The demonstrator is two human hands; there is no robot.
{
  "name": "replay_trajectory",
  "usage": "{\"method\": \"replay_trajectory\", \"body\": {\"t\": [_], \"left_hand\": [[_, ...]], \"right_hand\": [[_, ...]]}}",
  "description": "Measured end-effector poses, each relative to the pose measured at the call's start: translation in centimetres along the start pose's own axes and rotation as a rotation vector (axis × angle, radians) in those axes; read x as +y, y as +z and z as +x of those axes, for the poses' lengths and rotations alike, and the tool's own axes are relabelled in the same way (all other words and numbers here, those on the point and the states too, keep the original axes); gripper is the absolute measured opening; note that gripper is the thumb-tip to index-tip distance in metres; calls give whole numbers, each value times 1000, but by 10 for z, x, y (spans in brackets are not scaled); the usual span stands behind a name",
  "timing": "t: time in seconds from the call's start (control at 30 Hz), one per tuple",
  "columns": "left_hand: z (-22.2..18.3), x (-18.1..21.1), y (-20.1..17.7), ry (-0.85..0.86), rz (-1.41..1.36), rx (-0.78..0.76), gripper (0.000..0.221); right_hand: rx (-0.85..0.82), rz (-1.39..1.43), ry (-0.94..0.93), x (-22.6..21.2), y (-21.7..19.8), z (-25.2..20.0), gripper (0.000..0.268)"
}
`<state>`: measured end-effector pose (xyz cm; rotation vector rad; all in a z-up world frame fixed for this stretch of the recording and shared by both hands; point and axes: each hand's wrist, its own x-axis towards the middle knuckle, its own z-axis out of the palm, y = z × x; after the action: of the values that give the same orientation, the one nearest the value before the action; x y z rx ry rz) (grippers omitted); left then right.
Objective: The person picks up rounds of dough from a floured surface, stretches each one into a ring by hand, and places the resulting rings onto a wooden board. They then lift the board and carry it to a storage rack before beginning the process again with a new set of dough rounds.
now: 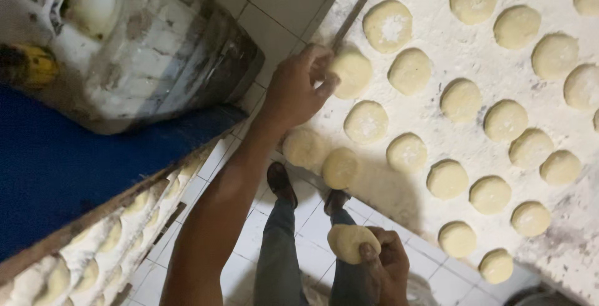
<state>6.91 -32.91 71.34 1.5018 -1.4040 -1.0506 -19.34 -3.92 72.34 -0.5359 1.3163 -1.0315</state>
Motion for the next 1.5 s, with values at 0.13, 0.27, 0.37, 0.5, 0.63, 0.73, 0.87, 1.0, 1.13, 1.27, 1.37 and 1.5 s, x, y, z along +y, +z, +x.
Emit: {"method": "replay_trajectory", "body": {"t": [0.13, 0.27, 0.37, 0.5, 0.63, 0.73, 0.87, 1.0, 1.13, 1.27, 1.37, 1.5], "left_hand": [[-12, 3, -3, -11, 198, -163, 47], [-25, 2, -3, 127, 184, -162, 26], [-81, 18, -11, 205, -30, -109, 35], [-153, 41, 4, -166, -358, -470, 42], [-182, 45, 45, -244, -528, -474, 33], [-175, 48, 75, -118, -65, -308, 34], [-172, 62, 89, 220, 238, -242, 50], [-196, 82, 94, 256, 314, -154, 57], [-232, 91, 109, 46, -15, -495, 52], [-265, 101, 146, -111, -270, -348, 31], [-271, 118, 159, -150, -308, -299, 25], [-272, 140, 171, -148, -443, -456, 39]], "right_hand": [[109, -22, 57, 11, 27, -8, 24], [121, -100, 20, 23, 45, -10, 22], [134, 59, -46, 18, 52, -15, 24], [201, 307, -217, 4, 47, -9, 24], [208, 345, -382, -8, 32, 8, 20], [327, 293, -557, -16, 16, 13, 23], [545, 168, -402, -25, -12, -6, 24], [530, 224, -227, -15, -32, -29, 25], [340, 144, -230, -12, -44, -40, 29], [182, 159, -185, -35, -60, -37, 30], [102, 121, -192, -63, -76, -47, 30], [106, 237, -296, -87, -99, -56, 34]]}}
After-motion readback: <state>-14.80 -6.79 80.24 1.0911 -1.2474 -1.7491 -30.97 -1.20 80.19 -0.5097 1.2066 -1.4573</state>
